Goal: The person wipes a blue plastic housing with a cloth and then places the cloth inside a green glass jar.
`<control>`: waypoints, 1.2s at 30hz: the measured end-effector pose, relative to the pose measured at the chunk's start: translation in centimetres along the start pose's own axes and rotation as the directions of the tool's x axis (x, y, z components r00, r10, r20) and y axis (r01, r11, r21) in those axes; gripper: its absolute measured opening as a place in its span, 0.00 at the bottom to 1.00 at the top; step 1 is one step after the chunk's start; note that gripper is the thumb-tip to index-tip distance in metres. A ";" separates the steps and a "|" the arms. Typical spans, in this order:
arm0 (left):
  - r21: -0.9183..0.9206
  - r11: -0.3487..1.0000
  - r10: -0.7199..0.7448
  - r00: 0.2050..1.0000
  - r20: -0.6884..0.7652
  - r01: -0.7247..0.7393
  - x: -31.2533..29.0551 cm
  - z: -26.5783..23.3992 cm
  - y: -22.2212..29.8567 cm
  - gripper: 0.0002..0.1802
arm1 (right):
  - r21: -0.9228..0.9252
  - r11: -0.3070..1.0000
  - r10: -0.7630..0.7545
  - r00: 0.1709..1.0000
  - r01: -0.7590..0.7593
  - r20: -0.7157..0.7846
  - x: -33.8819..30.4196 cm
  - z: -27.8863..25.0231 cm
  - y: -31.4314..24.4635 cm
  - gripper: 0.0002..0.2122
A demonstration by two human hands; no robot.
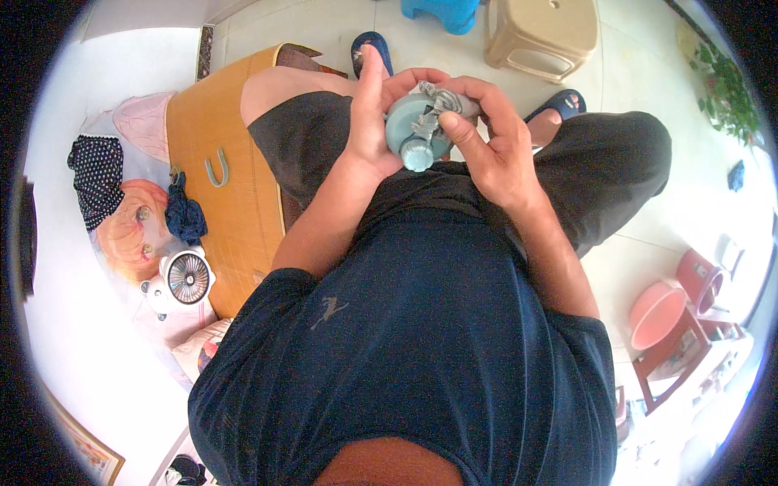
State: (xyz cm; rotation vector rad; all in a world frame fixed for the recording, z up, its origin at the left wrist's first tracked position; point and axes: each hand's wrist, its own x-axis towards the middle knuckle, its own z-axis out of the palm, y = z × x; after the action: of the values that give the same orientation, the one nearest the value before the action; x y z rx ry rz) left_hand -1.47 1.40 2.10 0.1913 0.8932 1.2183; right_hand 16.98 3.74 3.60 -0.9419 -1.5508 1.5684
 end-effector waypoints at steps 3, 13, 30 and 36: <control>0.033 0.999 -0.020 1.000 -0.010 0.020 0.5 0.5 -0.1 0.55 | 0.009 1.000 -0.001 1.000 0.001 0.018 0.5 0.0 0.2 0.15; -0.066 0.995 -0.077 0.996 -0.041 0.074 -0.5 1.3 1.2 0.50 | 0.148 0.988 0.025 0.994 -0.041 0.104 1.4 -0.2 -0.5 0.19; 0.295 0.904 0.372 0.910 -0.183 -0.311 -1.7 3.4 -1.3 0.27 | -0.037 0.976 -0.219 0.956 0.216 -0.193 0.2 1.7 -1.9 0.10; -0.039 0.993 0.103 0.976 -0.189 -0.112 -1.2 3.4 -0.6 0.34 | 0.193 0.981 0.067 0.892 0.023 -0.446 2.1 1.0 -0.9 0.11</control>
State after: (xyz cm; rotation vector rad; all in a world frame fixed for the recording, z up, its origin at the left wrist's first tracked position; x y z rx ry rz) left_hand 1.21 1.18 4.53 0.0870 1.0251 1.3744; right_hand 15.07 5.11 4.51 -1.1193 -1.0445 1.3610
